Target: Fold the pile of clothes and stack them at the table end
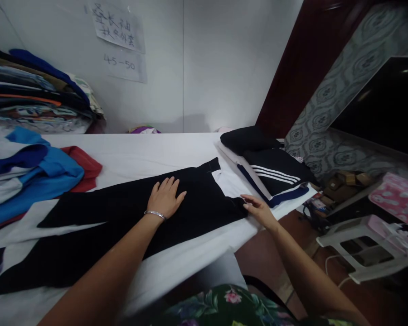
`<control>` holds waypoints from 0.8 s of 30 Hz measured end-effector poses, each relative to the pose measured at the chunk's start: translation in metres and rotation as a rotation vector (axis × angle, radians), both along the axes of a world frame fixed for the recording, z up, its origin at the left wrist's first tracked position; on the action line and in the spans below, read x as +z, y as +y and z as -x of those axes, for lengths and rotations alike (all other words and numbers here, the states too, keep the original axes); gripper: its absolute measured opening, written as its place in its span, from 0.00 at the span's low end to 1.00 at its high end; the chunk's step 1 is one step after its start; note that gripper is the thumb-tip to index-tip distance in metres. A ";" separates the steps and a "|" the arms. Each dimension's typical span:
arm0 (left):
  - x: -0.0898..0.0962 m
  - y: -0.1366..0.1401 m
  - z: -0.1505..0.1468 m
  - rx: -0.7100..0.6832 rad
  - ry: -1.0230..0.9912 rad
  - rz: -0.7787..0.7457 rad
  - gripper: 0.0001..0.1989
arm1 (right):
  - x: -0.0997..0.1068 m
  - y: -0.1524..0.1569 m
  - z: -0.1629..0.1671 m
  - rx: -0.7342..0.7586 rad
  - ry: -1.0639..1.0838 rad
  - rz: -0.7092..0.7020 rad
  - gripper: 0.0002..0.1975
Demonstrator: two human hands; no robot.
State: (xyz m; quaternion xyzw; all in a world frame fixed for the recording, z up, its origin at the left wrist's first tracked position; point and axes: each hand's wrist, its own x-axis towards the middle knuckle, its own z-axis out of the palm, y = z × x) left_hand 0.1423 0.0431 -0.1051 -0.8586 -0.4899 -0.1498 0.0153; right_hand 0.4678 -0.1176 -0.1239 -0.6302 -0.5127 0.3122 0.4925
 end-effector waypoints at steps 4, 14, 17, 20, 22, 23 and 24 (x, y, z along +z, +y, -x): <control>0.003 -0.002 0.001 0.013 0.011 -0.005 0.29 | 0.001 0.007 0.021 0.058 -0.418 -0.149 0.13; 0.003 -0.010 0.002 0.031 -0.072 0.042 0.29 | -0.009 0.013 0.019 0.138 -0.838 -0.386 0.05; 0.002 -0.012 0.002 0.031 -0.097 0.075 0.30 | -0.019 0.013 0.008 0.232 -0.769 -0.259 0.05; 0.000 -0.014 0.001 0.032 -0.117 0.087 0.30 | -0.018 0.010 0.003 0.283 -0.711 -0.201 0.03; -0.002 -0.014 0.001 0.032 -0.123 0.095 0.30 | -0.006 0.009 0.008 0.245 -0.654 -0.207 0.06; -0.003 -0.015 0.001 0.031 -0.125 0.098 0.30 | 0.002 0.009 0.014 0.215 -0.627 -0.220 0.09; -0.003 -0.015 0.001 0.028 -0.126 0.101 0.31 | 0.011 0.012 0.020 0.185 -0.610 -0.243 0.12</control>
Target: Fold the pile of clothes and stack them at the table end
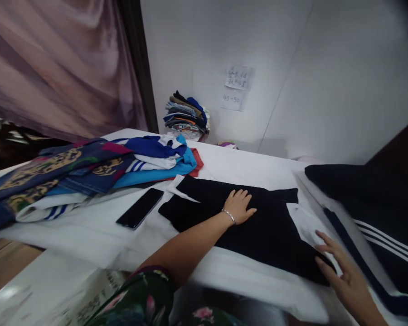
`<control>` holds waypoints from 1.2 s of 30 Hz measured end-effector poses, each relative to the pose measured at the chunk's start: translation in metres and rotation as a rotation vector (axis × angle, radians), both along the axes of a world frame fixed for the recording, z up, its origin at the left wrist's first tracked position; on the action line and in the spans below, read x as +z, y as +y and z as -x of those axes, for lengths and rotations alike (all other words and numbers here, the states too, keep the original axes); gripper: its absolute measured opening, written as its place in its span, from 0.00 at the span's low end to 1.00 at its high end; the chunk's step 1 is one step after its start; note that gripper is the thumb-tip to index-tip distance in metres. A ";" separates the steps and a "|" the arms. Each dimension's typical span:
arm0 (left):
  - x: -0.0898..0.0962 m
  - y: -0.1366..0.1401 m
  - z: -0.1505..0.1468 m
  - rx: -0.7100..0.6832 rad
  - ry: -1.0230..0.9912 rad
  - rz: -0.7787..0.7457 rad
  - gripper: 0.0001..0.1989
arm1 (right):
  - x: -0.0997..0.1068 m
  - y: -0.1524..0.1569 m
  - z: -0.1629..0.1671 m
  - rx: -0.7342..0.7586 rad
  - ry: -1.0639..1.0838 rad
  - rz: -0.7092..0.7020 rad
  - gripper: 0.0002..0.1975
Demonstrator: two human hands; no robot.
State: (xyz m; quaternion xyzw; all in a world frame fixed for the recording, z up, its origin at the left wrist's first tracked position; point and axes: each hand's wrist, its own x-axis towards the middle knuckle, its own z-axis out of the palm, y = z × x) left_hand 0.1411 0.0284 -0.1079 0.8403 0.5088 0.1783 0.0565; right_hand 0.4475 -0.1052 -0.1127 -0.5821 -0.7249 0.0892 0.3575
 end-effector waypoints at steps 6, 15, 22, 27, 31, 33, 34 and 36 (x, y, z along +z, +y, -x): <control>0.003 -0.001 0.002 -0.024 0.004 0.023 0.32 | 0.007 0.057 0.042 0.055 -0.263 -0.112 0.26; 0.012 -0.009 0.025 -0.035 0.060 0.028 0.30 | -0.054 0.086 0.044 0.119 -0.545 0.049 0.31; 0.041 -0.015 0.128 0.332 0.090 -0.023 0.25 | -0.051 0.083 0.043 0.132 -0.558 0.023 0.32; 0.047 -0.018 0.210 0.686 -0.010 0.061 0.28 | -0.049 0.083 0.038 0.135 -0.433 0.112 0.32; 0.039 -0.016 0.237 0.715 -0.065 0.281 0.32 | -0.026 0.083 0.046 0.102 -0.296 0.143 0.29; 0.037 -0.011 0.241 0.704 -0.056 0.312 0.33 | -0.008 0.085 0.060 0.105 -0.243 0.105 0.28; 0.037 -0.009 0.242 0.701 -0.050 0.323 0.33 | 0.002 0.086 0.070 0.117 -0.225 0.081 0.28; 0.037 -0.003 0.242 0.698 -0.036 0.342 0.33 | 0.020 0.090 0.091 0.158 -0.208 0.039 0.27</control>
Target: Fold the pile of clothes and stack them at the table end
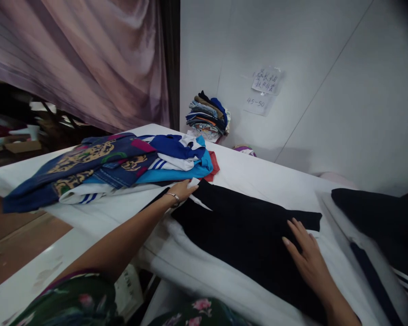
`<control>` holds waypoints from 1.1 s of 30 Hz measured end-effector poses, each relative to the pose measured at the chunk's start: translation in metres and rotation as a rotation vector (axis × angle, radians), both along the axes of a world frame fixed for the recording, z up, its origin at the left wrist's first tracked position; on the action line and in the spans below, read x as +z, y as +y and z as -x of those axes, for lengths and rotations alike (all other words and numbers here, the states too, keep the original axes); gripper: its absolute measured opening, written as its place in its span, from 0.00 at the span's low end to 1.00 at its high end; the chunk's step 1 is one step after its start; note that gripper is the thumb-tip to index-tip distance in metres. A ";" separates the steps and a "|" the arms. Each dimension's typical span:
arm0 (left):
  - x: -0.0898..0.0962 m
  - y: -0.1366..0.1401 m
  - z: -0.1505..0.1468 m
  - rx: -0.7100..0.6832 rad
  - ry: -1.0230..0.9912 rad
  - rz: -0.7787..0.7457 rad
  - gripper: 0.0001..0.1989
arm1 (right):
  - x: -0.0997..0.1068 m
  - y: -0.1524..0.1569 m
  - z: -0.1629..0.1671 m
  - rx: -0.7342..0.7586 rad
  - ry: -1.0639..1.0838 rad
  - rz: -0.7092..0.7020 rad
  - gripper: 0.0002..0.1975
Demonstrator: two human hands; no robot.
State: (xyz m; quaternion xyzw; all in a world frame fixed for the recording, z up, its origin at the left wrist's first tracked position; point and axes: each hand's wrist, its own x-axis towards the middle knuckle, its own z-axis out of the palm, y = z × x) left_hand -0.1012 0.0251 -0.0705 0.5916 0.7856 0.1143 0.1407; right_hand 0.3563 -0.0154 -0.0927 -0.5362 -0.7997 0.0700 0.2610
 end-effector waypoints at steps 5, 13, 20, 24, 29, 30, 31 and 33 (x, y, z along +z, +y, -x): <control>0.002 0.007 -0.002 -0.003 0.036 0.045 0.32 | 0.014 0.013 0.058 0.102 -0.096 -0.026 0.27; 0.005 0.004 -0.011 -0.030 0.111 -0.059 0.26 | -0.028 0.018 0.099 0.160 -0.447 -0.140 0.30; -0.012 0.001 -0.047 -0.421 0.208 -0.251 0.30 | -0.029 0.016 0.094 0.155 -0.482 -0.198 0.29; -0.026 0.002 -0.051 -0.467 0.167 -0.072 0.31 | -0.029 0.015 0.095 0.157 -0.474 -0.196 0.29; -0.011 0.006 -0.034 -0.421 0.092 -0.097 0.28 | -0.028 0.015 0.095 0.149 -0.471 -0.186 0.29; -0.007 0.007 -0.029 -0.366 0.097 -0.140 0.27 | -0.028 0.015 0.095 0.150 -0.468 -0.186 0.29; -0.003 0.008 -0.023 -0.291 0.109 -0.176 0.26 | -0.028 0.015 0.095 0.150 -0.464 -0.187 0.29; 0.001 0.009 -0.011 -0.132 0.118 -0.159 0.27 | -0.029 0.015 0.095 0.148 -0.452 -0.189 0.29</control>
